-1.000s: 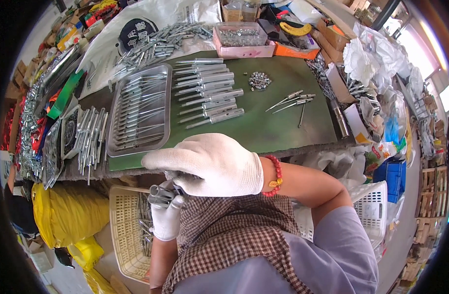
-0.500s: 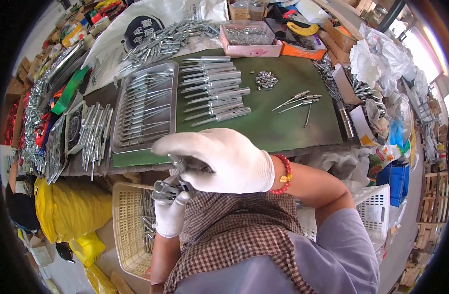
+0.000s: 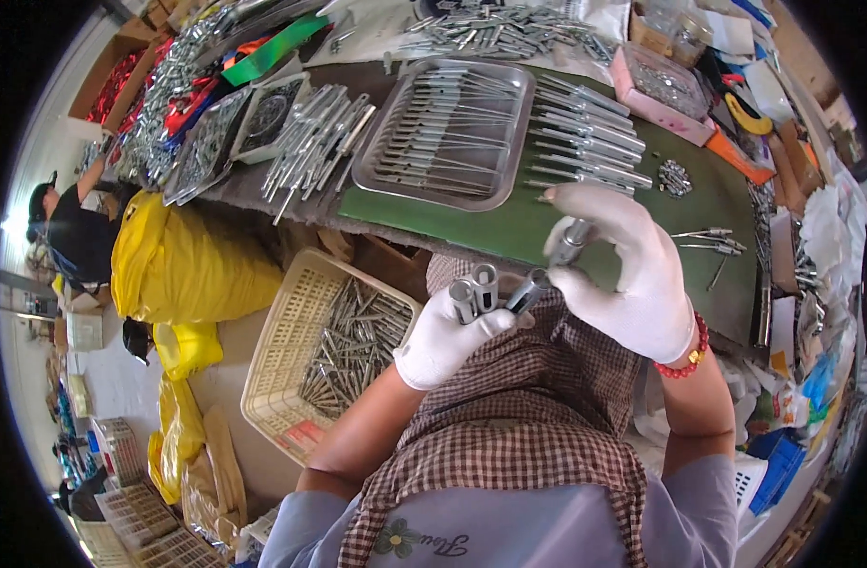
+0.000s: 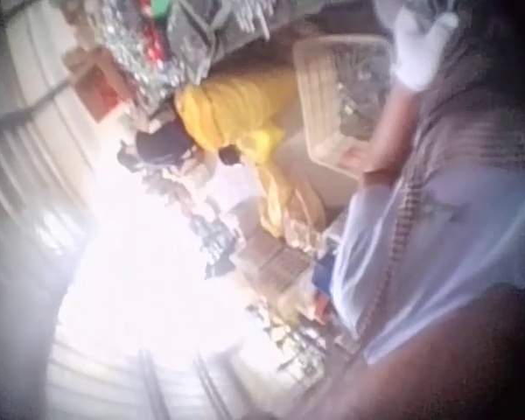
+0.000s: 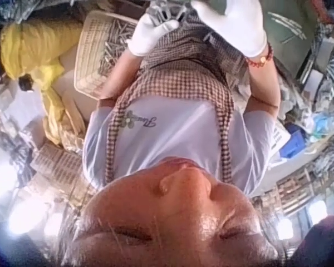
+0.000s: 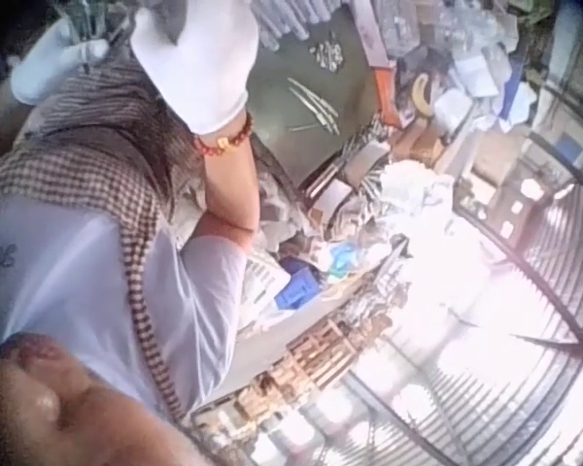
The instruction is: Assembling small metal components by inserting rods into tubes and attaching small rings or spacers at a workbench.
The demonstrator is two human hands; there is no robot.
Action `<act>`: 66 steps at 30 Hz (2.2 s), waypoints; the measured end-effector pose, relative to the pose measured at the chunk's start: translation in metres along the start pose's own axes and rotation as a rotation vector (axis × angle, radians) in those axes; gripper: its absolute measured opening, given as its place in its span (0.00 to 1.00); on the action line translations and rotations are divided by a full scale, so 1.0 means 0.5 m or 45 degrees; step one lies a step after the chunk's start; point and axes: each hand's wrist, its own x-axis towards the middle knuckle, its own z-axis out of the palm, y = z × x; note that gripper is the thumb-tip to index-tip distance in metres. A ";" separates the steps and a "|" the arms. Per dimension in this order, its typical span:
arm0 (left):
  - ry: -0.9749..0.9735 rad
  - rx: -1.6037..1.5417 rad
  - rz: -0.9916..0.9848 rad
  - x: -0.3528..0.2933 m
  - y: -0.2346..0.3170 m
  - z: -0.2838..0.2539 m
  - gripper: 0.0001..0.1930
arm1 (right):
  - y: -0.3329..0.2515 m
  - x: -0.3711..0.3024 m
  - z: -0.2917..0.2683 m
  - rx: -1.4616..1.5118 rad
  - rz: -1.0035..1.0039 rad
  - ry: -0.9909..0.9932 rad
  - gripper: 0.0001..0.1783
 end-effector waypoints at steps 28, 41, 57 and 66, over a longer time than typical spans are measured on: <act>0.110 0.031 0.222 -0.008 0.011 0.020 0.20 | -0.042 -0.009 0.028 -0.039 0.282 -0.013 0.17; 0.312 -0.224 0.211 -0.009 -0.031 -0.014 0.23 | -0.035 -0.005 -0.029 -0.315 0.396 0.288 0.14; 0.350 -0.216 0.096 -0.013 -0.024 -0.015 0.23 | 0.071 0.014 -0.068 0.290 0.864 0.689 0.15; 0.429 -0.223 0.052 -0.012 -0.026 -0.024 0.33 | 0.115 -0.022 -0.075 0.421 0.926 0.684 0.16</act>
